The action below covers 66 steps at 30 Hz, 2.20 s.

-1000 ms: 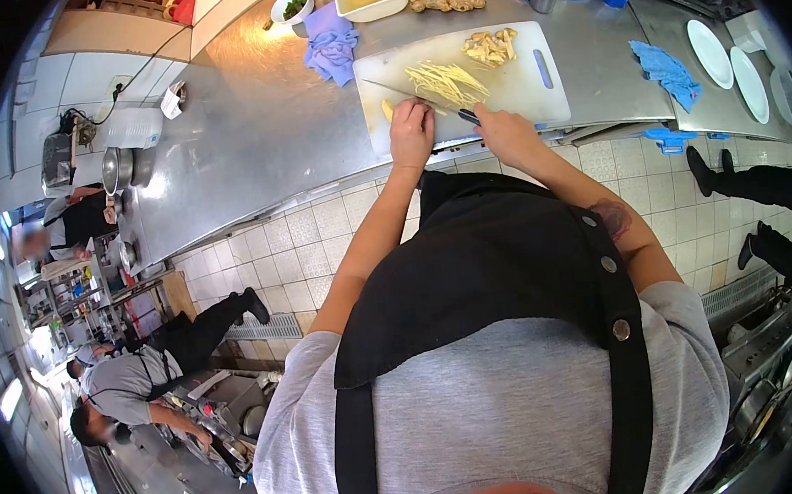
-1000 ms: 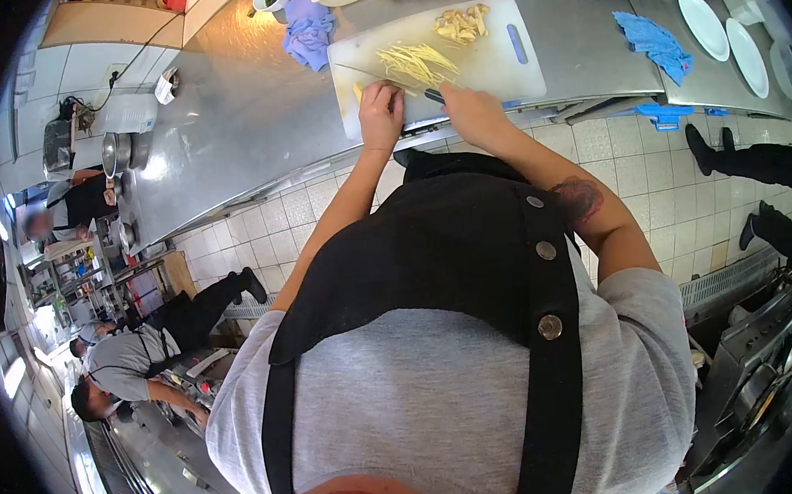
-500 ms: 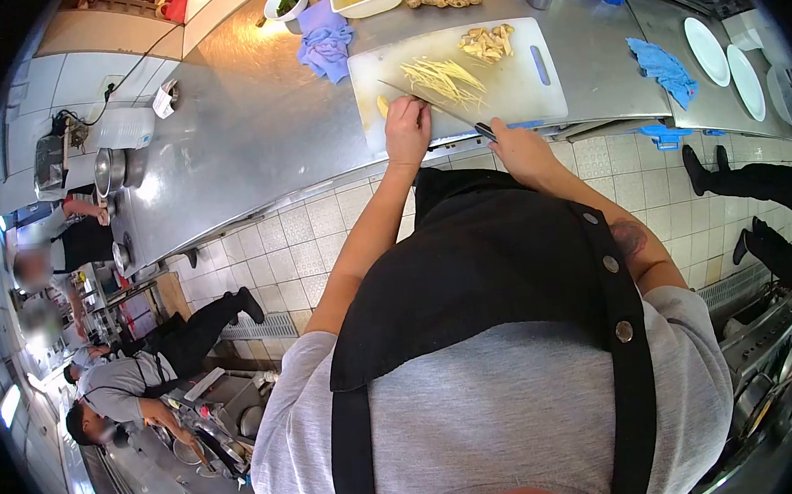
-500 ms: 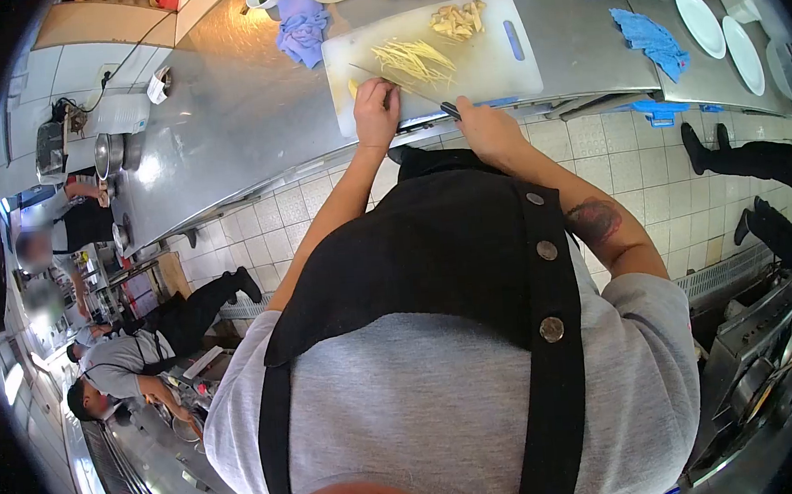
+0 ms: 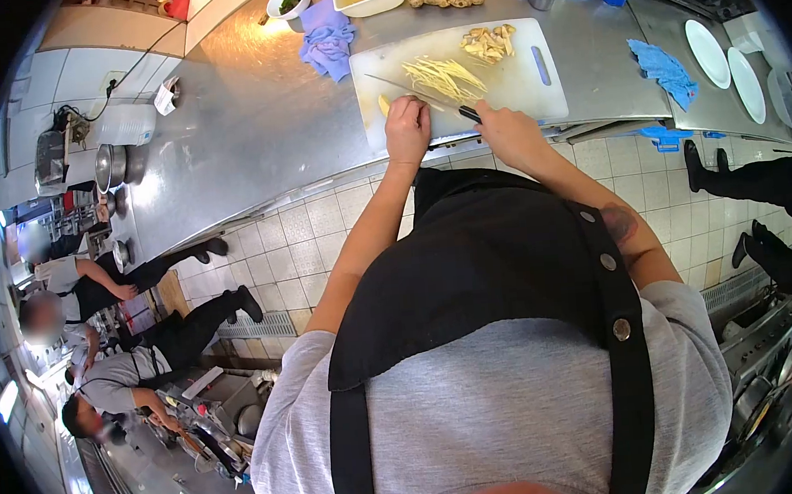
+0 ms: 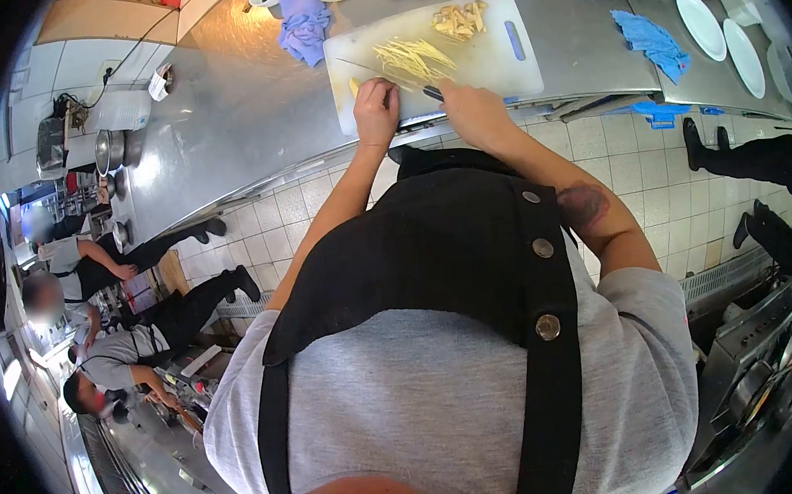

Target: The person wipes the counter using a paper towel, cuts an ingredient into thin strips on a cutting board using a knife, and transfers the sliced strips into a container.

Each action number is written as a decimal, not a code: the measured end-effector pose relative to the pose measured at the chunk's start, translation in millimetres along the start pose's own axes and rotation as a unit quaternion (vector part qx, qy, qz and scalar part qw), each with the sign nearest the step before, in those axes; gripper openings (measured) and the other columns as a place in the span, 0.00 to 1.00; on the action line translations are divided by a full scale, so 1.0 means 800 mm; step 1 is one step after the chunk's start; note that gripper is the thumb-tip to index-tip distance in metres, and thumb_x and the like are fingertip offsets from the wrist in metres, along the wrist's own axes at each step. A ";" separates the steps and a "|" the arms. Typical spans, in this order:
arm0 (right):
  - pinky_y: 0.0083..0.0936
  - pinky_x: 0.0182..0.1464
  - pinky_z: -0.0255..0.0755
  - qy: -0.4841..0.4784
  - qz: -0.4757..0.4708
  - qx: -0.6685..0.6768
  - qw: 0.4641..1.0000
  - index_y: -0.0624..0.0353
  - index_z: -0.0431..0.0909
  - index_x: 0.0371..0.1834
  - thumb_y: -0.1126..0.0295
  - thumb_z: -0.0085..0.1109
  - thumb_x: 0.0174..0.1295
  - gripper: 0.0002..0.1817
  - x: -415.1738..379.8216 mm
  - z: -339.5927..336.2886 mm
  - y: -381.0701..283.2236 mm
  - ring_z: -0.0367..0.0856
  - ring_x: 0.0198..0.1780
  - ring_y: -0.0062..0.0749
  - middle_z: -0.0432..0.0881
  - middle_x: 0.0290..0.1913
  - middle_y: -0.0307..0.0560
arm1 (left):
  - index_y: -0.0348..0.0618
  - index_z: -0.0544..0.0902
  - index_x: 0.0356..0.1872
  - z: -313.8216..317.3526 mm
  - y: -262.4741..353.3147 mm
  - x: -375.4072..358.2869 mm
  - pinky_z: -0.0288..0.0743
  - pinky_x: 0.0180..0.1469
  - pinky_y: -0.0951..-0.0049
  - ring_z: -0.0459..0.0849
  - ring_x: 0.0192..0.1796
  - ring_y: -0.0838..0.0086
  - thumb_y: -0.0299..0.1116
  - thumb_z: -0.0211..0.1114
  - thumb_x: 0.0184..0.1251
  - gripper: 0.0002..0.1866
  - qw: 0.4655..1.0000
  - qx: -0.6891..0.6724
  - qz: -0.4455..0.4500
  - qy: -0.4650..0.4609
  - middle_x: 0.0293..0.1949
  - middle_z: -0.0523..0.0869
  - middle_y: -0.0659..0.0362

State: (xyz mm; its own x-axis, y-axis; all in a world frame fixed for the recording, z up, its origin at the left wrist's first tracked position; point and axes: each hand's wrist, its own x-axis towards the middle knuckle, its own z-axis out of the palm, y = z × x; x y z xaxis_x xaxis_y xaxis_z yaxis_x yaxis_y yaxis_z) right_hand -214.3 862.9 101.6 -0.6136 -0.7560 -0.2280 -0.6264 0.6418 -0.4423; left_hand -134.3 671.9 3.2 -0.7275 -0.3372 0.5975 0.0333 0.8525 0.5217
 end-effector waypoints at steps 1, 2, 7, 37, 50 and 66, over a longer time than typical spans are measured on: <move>0.54 0.41 0.76 -0.005 0.010 -0.001 1.000 0.63 0.70 0.46 0.62 0.54 0.70 0.14 -0.007 -0.002 0.002 0.85 0.38 0.62 0.84 0.34 0.64 | 0.37 0.82 0.30 0.000 0.000 -0.001 0.77 0.46 0.62 0.83 0.42 0.56 0.22 0.71 0.55 0.05 1.000 -0.001 -0.002 0.002 0.36 0.84 0.52; 0.54 0.41 0.76 -0.011 0.010 -0.001 1.000 0.63 0.69 0.46 0.62 0.54 0.70 0.14 -0.014 0.001 0.007 0.84 0.38 0.63 0.84 0.33 0.64 | 0.37 0.82 0.30 0.001 0.000 0.000 0.77 0.46 0.62 0.83 0.42 0.56 0.22 0.71 0.54 0.05 1.000 -0.002 -0.003 0.005 0.36 0.84 0.52; 0.56 0.41 0.75 -0.049 0.044 0.012 0.998 0.62 0.68 0.48 0.61 0.52 0.72 0.14 -0.032 0.006 0.016 0.84 0.39 0.64 0.84 0.33 0.64 | 0.37 0.82 0.30 0.001 0.001 0.001 0.77 0.46 0.61 0.82 0.42 0.56 0.21 0.69 0.54 0.04 1.000 -0.003 -0.001 0.003 0.36 0.83 0.52; 0.56 0.41 0.75 -0.027 0.024 0.033 0.999 0.62 0.67 0.47 0.62 0.53 0.71 0.14 -0.025 0.029 0.027 0.84 0.39 0.64 0.84 0.33 0.64 | 0.37 0.82 0.29 0.001 0.000 0.001 0.77 0.45 0.62 0.82 0.41 0.57 0.21 0.69 0.53 0.04 1.000 0.008 -0.004 0.003 0.35 0.83 0.53; 0.54 0.41 0.76 0.024 -0.012 -0.004 1.000 0.61 0.71 0.46 0.63 0.57 0.67 0.14 0.019 0.009 -0.003 0.85 0.38 0.60 0.85 0.33 0.62 | 0.37 0.81 0.29 0.002 -0.002 0.000 0.77 0.46 0.62 0.82 0.41 0.57 0.21 0.69 0.53 0.04 1.000 0.022 0.000 -0.004 0.35 0.83 0.53; 0.56 0.44 0.75 -0.027 0.022 0.033 0.999 0.61 0.69 0.47 0.61 0.54 0.70 0.14 -0.016 0.029 0.025 0.84 0.41 0.64 0.84 0.35 0.65 | 0.37 0.81 0.28 0.004 -0.003 0.001 0.77 0.45 0.63 0.82 0.41 0.57 0.21 0.70 0.52 0.05 1.000 0.008 0.013 0.020 0.35 0.83 0.53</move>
State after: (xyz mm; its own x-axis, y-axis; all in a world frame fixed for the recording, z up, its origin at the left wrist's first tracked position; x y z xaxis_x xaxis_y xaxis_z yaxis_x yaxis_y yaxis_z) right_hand -207.6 881.8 75.3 -0.6120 -0.7337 -0.2951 -0.5648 0.6667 -0.4863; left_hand -137.0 670.6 0.3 -0.6990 -0.3294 0.6348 0.0405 0.8679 0.4950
